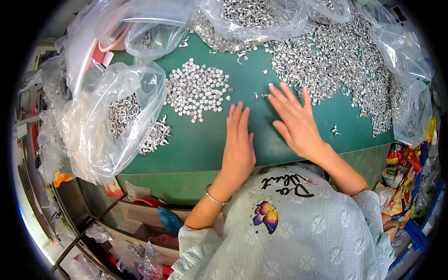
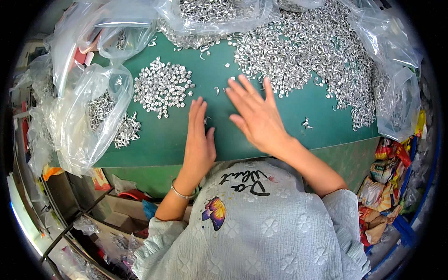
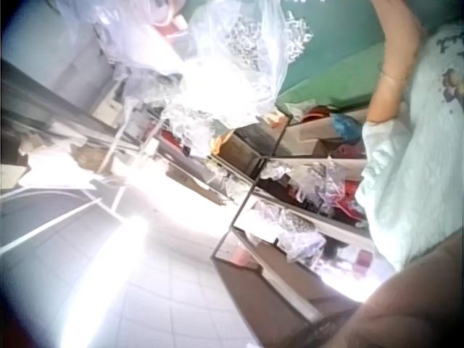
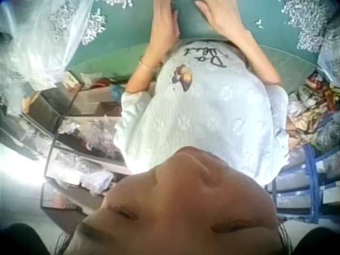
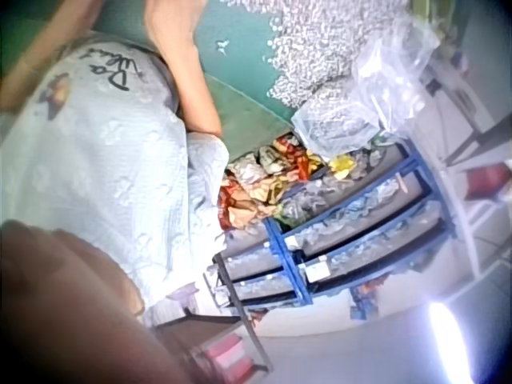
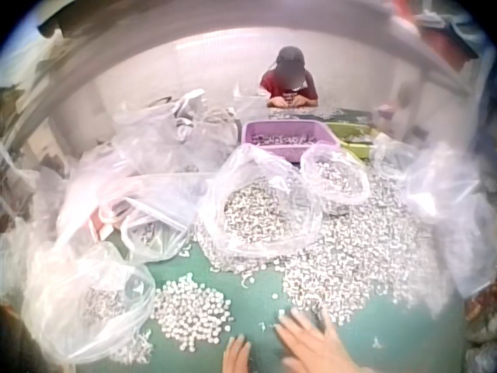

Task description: The person sorts small metal components on a workbench by hand, moving them between piles and placing them into plastic bags.

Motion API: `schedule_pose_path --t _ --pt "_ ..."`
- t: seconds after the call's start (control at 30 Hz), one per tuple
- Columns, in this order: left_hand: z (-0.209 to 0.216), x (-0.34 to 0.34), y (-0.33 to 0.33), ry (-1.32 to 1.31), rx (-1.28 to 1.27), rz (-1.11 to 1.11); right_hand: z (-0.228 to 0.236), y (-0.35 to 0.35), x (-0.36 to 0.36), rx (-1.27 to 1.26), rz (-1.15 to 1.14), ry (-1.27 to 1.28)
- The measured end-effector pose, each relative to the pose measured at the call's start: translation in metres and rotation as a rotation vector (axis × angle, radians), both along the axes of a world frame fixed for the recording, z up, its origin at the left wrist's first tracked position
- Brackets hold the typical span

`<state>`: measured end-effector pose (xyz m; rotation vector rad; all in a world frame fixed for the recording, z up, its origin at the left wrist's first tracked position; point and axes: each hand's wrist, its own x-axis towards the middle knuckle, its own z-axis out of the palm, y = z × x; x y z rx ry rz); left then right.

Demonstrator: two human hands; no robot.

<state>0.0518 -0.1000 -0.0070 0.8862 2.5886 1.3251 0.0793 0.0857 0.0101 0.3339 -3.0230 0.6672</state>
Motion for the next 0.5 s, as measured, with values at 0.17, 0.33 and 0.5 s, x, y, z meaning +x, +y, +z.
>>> schedule_pose_path --t 0.17,0.33,0.5 --pt "0.001 -0.033 0.011 0.072 -0.096 -0.144 -0.004 -0.003 0.01 0.026 0.032 -0.041" --pt "0.008 -0.044 0.0 -0.065 -0.049 -0.204 -0.007 0.004 0.0 0.05 -0.025 0.01" --pt "0.016 -0.024 -0.021 -0.245 0.151 0.029 -0.009 -0.002 0.014 -0.108 0.166 -0.013"
